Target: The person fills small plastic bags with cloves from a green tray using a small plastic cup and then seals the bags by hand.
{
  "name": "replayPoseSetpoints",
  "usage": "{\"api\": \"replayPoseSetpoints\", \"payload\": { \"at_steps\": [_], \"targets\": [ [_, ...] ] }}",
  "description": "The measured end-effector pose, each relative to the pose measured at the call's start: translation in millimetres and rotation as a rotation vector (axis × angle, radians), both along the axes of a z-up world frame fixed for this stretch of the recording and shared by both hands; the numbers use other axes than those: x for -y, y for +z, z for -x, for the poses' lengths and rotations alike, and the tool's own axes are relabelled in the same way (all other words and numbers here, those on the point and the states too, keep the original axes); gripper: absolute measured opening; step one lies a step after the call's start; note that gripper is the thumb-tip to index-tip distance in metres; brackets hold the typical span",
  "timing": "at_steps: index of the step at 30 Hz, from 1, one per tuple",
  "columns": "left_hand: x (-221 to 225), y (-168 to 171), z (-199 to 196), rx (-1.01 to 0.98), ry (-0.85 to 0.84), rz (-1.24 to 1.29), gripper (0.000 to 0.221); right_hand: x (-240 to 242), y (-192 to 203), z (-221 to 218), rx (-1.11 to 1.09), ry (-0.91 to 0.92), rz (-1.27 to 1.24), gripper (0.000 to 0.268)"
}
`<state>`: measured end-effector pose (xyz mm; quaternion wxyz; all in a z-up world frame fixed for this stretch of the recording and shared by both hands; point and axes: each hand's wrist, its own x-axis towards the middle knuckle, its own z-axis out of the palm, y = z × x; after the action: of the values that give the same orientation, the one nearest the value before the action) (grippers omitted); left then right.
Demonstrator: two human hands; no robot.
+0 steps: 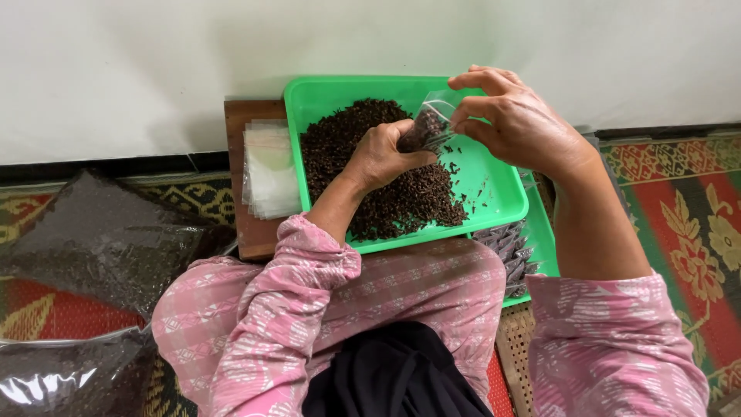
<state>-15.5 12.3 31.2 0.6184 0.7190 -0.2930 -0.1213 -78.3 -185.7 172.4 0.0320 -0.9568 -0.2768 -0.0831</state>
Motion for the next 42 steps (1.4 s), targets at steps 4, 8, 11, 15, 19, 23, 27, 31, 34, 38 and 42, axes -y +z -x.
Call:
{"api": "replayPoseSetpoints", "payload": {
  "at_steps": [4,8,11,15,19,23,27,31,34,38,42],
  "targets": [
    [-0.3,-6.2,-0.8,0.026,-0.007,0.003,0.034,-0.4,-4.3,3.0,0.026,-0.085,0.200,0.011],
    [-1.2,-7.0,-0.9,0.004,-0.008,0.014,0.035,6.2,-6.7,1.1,-0.008,-0.039,0.047,0.009],
    [-1.3,-8.5,-5.5,0.027,-0.007,0.020,0.029,5.4,-6.0,-0.3,-0.030,-0.037,0.013,0.013],
    [2.9,-15.4,-6.4,0.029,-0.010,-0.010,0.030,-1.9,-16.7,-1.0,-0.115,-0.014,-0.117,0.042],
    [1.4,-17.3,-4.6,0.012,0.002,-0.017,0.023,2.9,-15.4,2.3,-0.103,-0.049,-0.043,0.039],
    [2.2,-9.1,-3.8,0.011,-0.022,0.085,0.028,7.4,-5.6,6.0,-0.068,-0.082,-0.042,0.023],
    [1.3,-10.7,-2.8,-0.090,-0.072,0.220,0.042,-8.7,-1.0,9.7,-0.044,-0.091,-0.223,0.008],
    [0.4,-10.7,-7.6,-0.189,-0.135,0.394,0.036,-17.5,5.7,9.3,0.000,-0.064,-0.346,0.013],
    [0.7,-16.5,-9.1,-0.148,-0.065,0.370,0.026,-11.9,-0.9,4.7,0.035,-0.042,-0.357,0.011],
    [-0.8,-11.3,-5.3,-0.288,-0.243,0.508,0.048,-15.1,10.5,5.0,0.030,0.001,-0.386,0.010],
    [4.4,-6.5,12.6,-0.349,-0.212,0.415,0.044,-14.7,7.2,12.3,-0.006,0.001,-0.404,0.011]
  ]
}}
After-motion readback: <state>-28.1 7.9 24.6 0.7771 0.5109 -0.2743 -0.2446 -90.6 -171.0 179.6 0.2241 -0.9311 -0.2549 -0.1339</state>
